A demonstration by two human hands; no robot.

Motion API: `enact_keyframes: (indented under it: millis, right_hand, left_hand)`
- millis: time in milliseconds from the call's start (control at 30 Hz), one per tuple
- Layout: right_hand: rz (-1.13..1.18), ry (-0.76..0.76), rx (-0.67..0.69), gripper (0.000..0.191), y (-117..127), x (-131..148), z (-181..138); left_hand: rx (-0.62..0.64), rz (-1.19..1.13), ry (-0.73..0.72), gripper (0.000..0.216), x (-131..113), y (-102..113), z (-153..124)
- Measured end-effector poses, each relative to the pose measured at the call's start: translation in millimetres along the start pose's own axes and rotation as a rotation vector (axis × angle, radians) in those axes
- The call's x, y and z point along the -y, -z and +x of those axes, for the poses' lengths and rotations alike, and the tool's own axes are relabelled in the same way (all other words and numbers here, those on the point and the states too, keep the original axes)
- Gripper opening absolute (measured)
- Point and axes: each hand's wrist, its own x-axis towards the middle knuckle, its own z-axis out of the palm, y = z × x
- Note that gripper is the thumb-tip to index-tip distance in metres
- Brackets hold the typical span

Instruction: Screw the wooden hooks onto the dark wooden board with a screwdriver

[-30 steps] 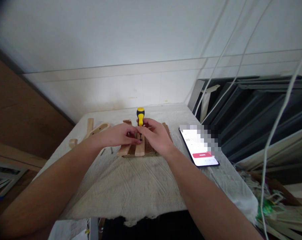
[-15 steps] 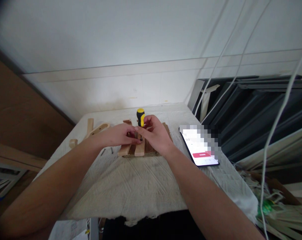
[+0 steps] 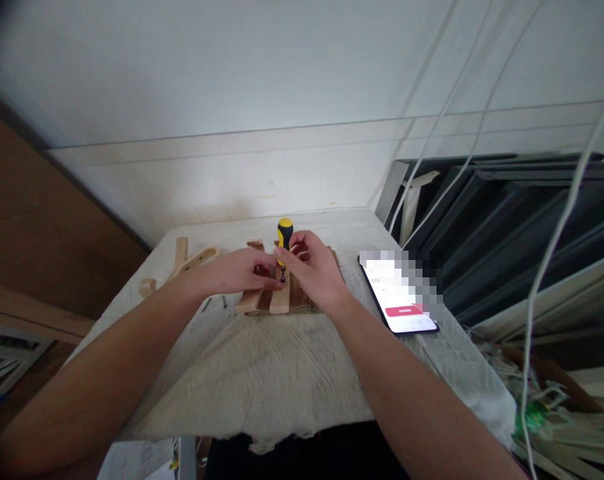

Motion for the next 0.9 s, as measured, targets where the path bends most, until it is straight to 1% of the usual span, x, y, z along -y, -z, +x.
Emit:
enact_keyframes:
  millis: [67,233,333,467,600,700,800,900]
  right_hand:
    - [0.019,-0.006,0.007,0.029,-0.4,-2.0,0.1]
    - [0.073,0.003,0.027,0.019,1.1,4.3,-1.1]
    - [0.065,-0.019,0.028,0.026,2.4,6.1,-1.0]
    - [-0.012,0.012,-0.001,0.02,2.2,1.1,0.0]
    - [-0.01,0.019,-0.021,0.03,0.3,-3.2,0.2]
    - [0.03,0.016,-0.005,0.027,-0.8,-2.0,-0.1]
    - [0.055,-0.017,-0.024,0.025,-0.4,0.7,-0.2]
    - [0.009,-0.028,-0.035,0.025,1.1,1.8,-0.2]
  left_hand:
    - [0.009,0.002,-0.002,0.029,0.0,0.4,0.0]
    - [0.011,-0.001,0.016,0.031,-0.8,0.8,-0.6]
    - [0.005,-0.006,0.019,0.029,-1.4,0.7,-0.7]
    - [0.012,-0.007,0.003,0.028,-1.7,0.9,-0.6]
    - [-0.005,0.005,0.011,0.029,-1.6,0.9,-0.5]
    - [-0.008,-0.009,0.008,0.029,-1.6,0.6,-0.4]
    - [-0.009,-0.025,0.0,0.029,-2.0,0.5,-0.6]
    - [0.002,-0.022,0.004,0.03,-2.1,0.5,-0.8]
